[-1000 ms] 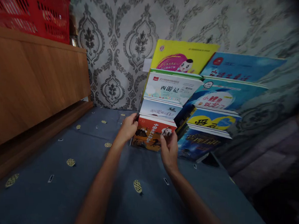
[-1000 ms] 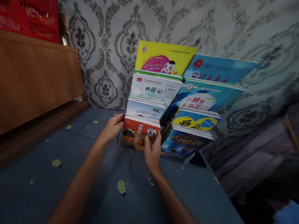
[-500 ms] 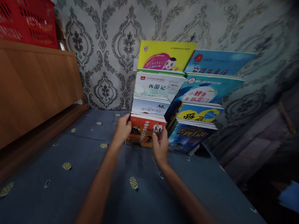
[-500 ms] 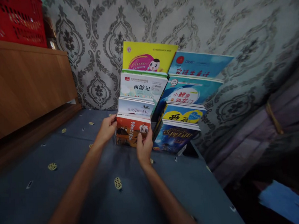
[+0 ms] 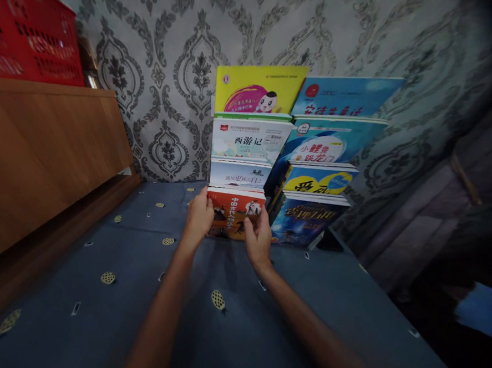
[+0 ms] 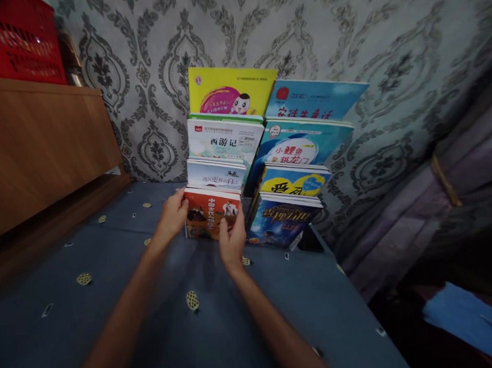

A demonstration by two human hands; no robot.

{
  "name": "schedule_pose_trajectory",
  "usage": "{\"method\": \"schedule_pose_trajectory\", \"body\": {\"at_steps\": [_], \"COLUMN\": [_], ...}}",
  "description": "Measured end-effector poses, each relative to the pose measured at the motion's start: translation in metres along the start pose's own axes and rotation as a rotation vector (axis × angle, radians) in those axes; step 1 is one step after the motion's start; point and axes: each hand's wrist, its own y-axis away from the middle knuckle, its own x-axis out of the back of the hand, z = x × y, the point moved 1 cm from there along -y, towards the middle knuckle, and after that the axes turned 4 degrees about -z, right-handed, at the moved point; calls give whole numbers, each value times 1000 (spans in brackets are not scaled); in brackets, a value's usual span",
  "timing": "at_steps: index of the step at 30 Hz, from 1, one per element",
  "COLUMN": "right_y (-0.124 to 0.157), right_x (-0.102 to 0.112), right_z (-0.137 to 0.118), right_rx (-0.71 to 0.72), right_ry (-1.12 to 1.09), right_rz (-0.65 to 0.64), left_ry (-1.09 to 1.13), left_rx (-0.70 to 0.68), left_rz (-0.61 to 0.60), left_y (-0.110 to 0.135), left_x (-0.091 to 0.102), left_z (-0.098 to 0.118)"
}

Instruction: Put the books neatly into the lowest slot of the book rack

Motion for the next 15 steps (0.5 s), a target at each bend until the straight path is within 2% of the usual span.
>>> {"method": "schedule_pose_trajectory", "body": {"at_steps": [8,15], "right_y": [15,17], "right_x": [-4,-6], "right_z": [17,17], "right_rx": [-46,-57], "right_ry": [68,51], "right_rz": [32,65], "left_ry": [-97,-110], "left_rx": [31,30], "left_rz": [26,43], "left_y": [2,3], "left_x": [-2,-4], "left_z": [6,13]}}
